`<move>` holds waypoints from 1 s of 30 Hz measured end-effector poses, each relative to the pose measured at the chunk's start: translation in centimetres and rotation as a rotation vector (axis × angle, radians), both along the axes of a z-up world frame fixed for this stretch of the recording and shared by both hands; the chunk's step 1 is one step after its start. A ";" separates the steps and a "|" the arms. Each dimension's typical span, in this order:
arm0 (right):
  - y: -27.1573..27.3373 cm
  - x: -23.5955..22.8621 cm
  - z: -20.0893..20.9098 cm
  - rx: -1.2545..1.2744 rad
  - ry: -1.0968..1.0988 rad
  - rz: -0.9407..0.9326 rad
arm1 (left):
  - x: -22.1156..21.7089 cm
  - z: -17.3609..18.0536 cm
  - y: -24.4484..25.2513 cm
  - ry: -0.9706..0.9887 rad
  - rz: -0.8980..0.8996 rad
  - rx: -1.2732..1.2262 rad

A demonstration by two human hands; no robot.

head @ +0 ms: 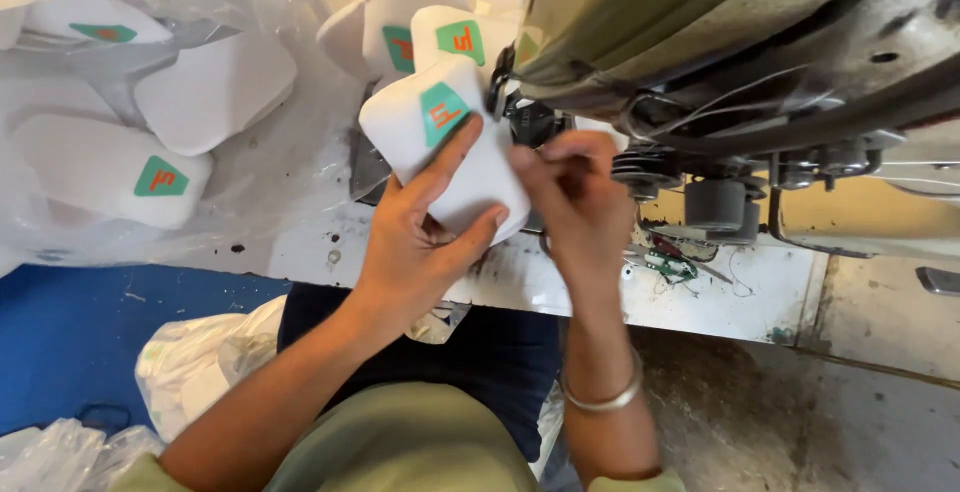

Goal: The person repeatedly picks up white foam pieces from a plastic bag, places them under the sewing machine needle, and sews along the edges. After each piece is sewn, it is removed and placed aside, and the process is repeated with the next piece.

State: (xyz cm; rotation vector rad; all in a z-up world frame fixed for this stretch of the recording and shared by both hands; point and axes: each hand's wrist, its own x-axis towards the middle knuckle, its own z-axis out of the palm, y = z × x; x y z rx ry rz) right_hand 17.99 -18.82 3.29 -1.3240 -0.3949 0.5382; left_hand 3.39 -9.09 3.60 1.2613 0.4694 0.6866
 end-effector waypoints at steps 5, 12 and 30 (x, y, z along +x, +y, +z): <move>-11.0 9.9 1.9 -0.211 -1.445 -0.832 | -0.1 -1.1 1.9 0.007 -0.085 0.049; -16.9 10.8 -2.1 -0.629 -1.638 -0.918 | -0.2 -0.2 5.0 0.058 -0.290 -0.101; 3.9 -3.9 -1.5 0.116 0.292 -0.078 | 2.0 1.1 12.4 0.014 -0.540 -0.169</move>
